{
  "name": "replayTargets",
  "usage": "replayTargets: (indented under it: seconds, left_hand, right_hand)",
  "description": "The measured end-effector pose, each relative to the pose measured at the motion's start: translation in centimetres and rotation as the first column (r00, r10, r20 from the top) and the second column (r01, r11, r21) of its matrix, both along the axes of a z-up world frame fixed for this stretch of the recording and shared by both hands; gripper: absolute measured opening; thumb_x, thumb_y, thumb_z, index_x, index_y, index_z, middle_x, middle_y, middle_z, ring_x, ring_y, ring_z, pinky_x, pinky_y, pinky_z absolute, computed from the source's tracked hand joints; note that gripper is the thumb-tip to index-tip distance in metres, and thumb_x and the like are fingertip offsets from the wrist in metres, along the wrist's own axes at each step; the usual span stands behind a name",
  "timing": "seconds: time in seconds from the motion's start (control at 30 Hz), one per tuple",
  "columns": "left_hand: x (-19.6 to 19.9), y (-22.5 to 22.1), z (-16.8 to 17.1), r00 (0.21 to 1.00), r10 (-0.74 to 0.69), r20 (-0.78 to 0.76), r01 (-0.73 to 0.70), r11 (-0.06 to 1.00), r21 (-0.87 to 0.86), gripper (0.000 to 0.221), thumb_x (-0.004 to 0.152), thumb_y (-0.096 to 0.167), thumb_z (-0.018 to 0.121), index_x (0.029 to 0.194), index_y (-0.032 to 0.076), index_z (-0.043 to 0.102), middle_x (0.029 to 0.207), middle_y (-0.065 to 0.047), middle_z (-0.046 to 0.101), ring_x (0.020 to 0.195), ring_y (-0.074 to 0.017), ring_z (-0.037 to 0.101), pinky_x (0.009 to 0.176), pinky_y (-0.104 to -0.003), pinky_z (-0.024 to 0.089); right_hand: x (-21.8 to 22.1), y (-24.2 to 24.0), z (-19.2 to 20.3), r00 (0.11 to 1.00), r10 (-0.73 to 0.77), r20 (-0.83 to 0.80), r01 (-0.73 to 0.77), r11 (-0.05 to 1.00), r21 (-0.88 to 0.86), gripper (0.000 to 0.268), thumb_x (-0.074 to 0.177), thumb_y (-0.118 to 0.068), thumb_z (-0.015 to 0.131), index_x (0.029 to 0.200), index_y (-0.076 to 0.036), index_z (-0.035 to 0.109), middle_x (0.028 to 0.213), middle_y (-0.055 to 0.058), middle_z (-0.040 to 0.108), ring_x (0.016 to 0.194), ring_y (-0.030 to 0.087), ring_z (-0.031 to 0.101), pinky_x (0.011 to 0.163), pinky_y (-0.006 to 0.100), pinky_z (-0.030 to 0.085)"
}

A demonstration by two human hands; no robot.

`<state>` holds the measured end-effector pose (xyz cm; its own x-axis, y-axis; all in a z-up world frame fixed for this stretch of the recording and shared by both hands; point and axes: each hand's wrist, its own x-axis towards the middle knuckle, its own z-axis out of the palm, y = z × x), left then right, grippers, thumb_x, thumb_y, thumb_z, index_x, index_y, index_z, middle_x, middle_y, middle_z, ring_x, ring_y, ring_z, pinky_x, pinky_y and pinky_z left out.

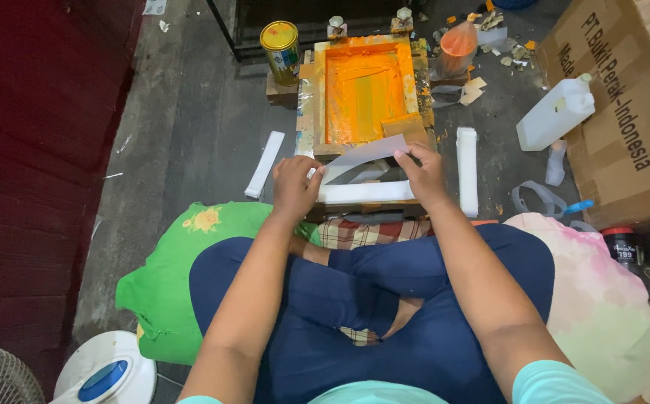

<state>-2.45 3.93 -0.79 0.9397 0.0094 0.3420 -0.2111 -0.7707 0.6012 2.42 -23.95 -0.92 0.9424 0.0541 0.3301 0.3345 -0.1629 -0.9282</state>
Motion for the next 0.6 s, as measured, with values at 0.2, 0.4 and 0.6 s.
replayTargets:
  seconds: [0.2,0.4,0.6]
  left_hand:
    - [0.1,2.9,1.4,0.995,-0.011,-0.097,0.019,0.997,0.08,0.009,0.102,0.026,0.066,0.104,0.019,0.073,0.1,-0.002,0.071,0.112,-0.0258,0.066,0.116,-0.052,0.028]
    - [1.2,8.0,-0.7,0.971,0.041,-0.234,-0.005,0.988,0.155,0.008,0.1,0.024,0.066,0.103,0.02,0.073,0.1,-0.002,0.073,0.11,-0.0261,0.068,0.113,-0.052,0.031]
    - [2.6,13.6,-1.7,0.949,0.057,-0.311,0.014,0.975,0.221,0.006,0.1,0.024,0.066,0.101,0.027,0.072,0.096,0.001,0.074,0.105,-0.0261,0.07,0.107,-0.047,0.037]
  right_hand:
    - [-0.5,1.3,-0.9,0.998,0.04,0.058,-0.037,0.998,-0.042,0.019,0.099,-0.016,0.074,0.083,-0.006,0.074,0.087,0.006,0.068,0.095,0.02,0.061,0.096,0.037,0.045]
    - [-2.0,4.2,-1.4,0.985,0.133,0.106,-0.121,0.986,-0.118,0.011,0.093,-0.01,0.077,0.083,-0.005,0.075,0.088,0.011,0.073,0.093,0.027,0.067,0.094,0.038,0.049]
    - [-2.2,8.7,-2.2,0.945,0.214,0.248,-0.152,0.957,-0.246,0.005,0.088,-0.008,0.08,0.084,-0.008,0.078,0.086,0.009,0.077,0.088,0.03,0.07,0.084,0.039,0.053]
